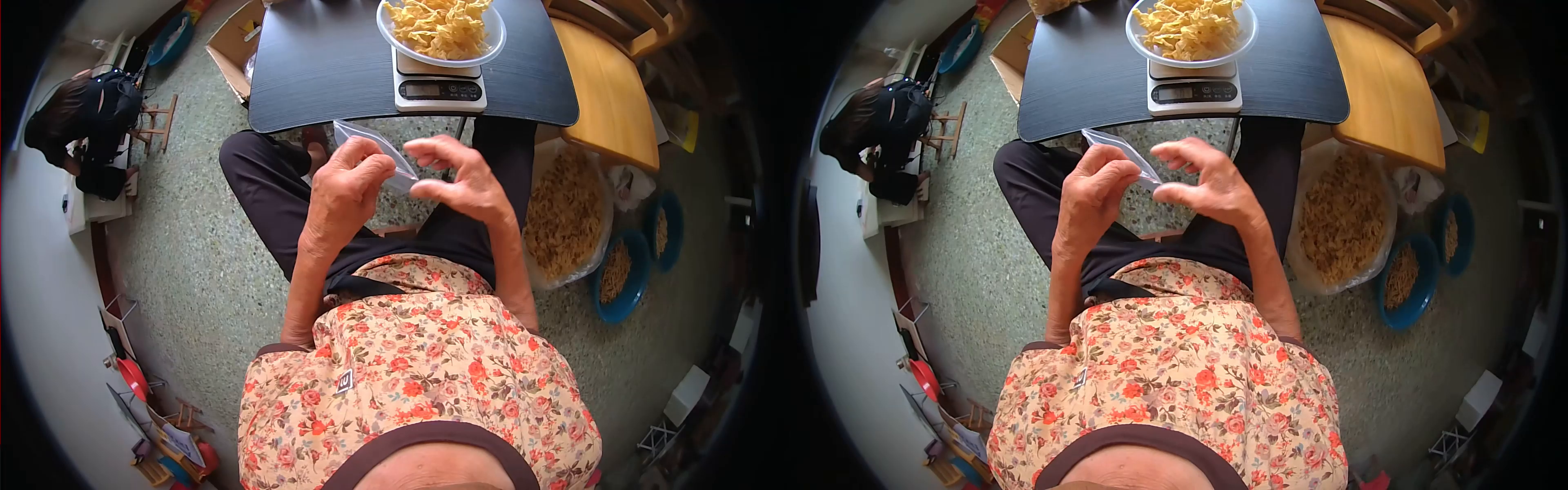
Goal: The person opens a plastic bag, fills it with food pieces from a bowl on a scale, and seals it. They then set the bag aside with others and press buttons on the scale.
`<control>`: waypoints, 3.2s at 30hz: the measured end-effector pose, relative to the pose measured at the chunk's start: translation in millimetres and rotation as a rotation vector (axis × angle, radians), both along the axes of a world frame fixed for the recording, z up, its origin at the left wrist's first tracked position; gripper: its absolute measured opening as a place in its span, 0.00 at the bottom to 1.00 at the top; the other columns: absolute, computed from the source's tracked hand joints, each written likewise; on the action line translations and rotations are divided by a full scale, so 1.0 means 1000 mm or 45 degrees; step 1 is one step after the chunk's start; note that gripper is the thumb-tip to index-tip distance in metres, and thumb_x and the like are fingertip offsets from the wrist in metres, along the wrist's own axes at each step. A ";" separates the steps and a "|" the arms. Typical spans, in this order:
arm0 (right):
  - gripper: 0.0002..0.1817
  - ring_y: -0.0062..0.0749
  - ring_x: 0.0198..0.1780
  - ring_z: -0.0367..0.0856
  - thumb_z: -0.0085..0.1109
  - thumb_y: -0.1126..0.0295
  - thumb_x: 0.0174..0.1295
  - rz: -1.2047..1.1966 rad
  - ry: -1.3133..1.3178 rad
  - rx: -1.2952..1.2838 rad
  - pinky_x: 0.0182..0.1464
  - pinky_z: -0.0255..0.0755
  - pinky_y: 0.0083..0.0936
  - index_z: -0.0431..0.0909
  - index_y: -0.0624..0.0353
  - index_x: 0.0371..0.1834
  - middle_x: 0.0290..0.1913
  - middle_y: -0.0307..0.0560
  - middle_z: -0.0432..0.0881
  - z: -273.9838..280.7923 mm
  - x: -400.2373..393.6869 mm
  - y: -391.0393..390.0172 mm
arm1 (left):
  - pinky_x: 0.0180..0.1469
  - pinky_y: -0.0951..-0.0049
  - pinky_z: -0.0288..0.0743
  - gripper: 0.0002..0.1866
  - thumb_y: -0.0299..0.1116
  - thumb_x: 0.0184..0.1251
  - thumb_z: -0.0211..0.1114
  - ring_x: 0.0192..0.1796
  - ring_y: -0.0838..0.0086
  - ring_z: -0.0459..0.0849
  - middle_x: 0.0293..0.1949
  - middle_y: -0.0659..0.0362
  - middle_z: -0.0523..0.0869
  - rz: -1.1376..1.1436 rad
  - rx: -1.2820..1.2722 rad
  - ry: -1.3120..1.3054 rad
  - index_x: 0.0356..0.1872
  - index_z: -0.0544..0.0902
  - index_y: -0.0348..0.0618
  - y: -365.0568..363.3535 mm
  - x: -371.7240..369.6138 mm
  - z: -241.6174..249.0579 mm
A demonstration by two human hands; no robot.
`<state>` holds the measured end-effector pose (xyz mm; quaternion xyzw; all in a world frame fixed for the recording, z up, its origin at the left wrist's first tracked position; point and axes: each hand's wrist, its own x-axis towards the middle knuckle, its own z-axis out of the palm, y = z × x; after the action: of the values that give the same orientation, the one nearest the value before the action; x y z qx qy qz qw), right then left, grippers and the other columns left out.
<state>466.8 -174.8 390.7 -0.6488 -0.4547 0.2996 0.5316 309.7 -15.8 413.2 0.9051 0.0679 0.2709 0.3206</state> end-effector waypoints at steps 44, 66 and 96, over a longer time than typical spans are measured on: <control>0.22 0.41 0.44 0.89 0.80 0.57 0.52 0.068 -0.606 0.013 0.47 0.84 0.34 0.86 0.52 0.48 0.57 0.40 0.87 0.000 -0.006 -0.009 | 0.42 0.65 0.80 0.09 0.17 0.59 0.72 0.41 0.59 0.85 0.38 0.54 0.85 -0.273 -0.013 0.074 0.39 0.86 0.38 0.014 -0.010 -0.005; 0.06 0.41 0.34 0.88 0.73 0.70 0.62 -0.206 -0.688 0.301 0.38 0.82 0.31 0.88 0.58 0.38 0.33 0.46 0.89 -0.015 -0.013 0.001 | 0.43 0.64 0.80 0.06 0.21 0.59 0.73 0.41 0.59 0.86 0.39 0.55 0.86 -0.154 0.115 0.066 0.37 0.85 0.38 0.024 -0.008 0.008; 0.05 0.15 0.35 0.82 0.66 0.75 0.72 -0.648 -0.010 0.437 0.37 0.76 0.13 0.86 0.64 0.46 0.49 0.40 0.83 0.023 0.037 -0.029 | 0.50 0.73 0.83 0.08 0.19 0.60 0.76 0.46 0.72 0.90 0.43 0.55 0.92 0.148 0.411 -0.791 0.40 0.92 0.38 0.133 0.027 0.126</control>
<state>504.1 -204.1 414.0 -0.6438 -0.3235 0.0730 0.6896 336.6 116.9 538.7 0.8132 -0.0254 0.5582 0.1628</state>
